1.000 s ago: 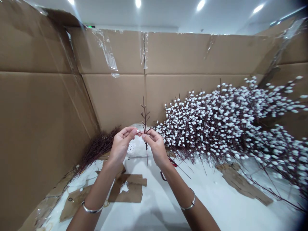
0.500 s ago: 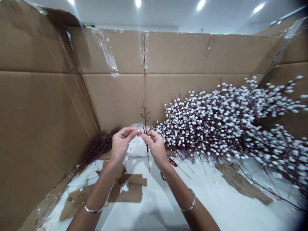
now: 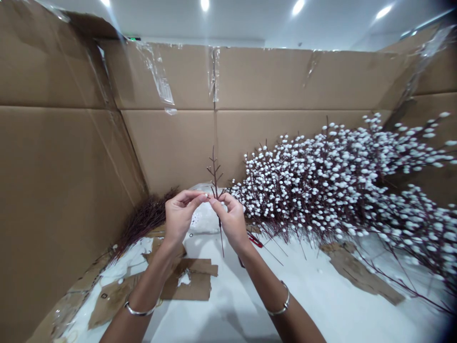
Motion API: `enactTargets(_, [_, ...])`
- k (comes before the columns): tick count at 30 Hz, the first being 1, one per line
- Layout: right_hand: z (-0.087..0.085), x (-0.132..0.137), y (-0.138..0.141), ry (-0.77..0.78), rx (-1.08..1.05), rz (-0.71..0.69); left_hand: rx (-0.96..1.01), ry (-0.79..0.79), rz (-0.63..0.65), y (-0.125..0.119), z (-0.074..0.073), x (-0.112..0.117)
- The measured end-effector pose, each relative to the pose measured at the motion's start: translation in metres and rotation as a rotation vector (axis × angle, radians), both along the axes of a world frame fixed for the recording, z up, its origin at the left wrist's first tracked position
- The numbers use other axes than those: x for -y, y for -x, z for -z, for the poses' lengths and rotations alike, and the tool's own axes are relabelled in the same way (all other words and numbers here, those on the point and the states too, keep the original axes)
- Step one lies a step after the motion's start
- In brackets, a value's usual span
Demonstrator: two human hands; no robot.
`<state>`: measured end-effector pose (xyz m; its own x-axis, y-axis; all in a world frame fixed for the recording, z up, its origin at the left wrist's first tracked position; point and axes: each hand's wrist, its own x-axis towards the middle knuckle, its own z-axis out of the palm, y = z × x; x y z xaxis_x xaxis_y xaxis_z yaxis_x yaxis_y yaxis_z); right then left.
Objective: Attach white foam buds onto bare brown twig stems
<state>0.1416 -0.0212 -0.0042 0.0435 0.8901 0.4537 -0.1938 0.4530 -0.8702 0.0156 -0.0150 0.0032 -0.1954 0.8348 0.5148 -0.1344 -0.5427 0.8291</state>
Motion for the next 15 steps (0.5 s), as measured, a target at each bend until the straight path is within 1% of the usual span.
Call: enactTargets(15, [0.0021, -0.002, 0.0012, -0.073, 0.062, 0.068, -0.06, -0.054, -0.071, -0.0004, 0.0038, -0.0035])
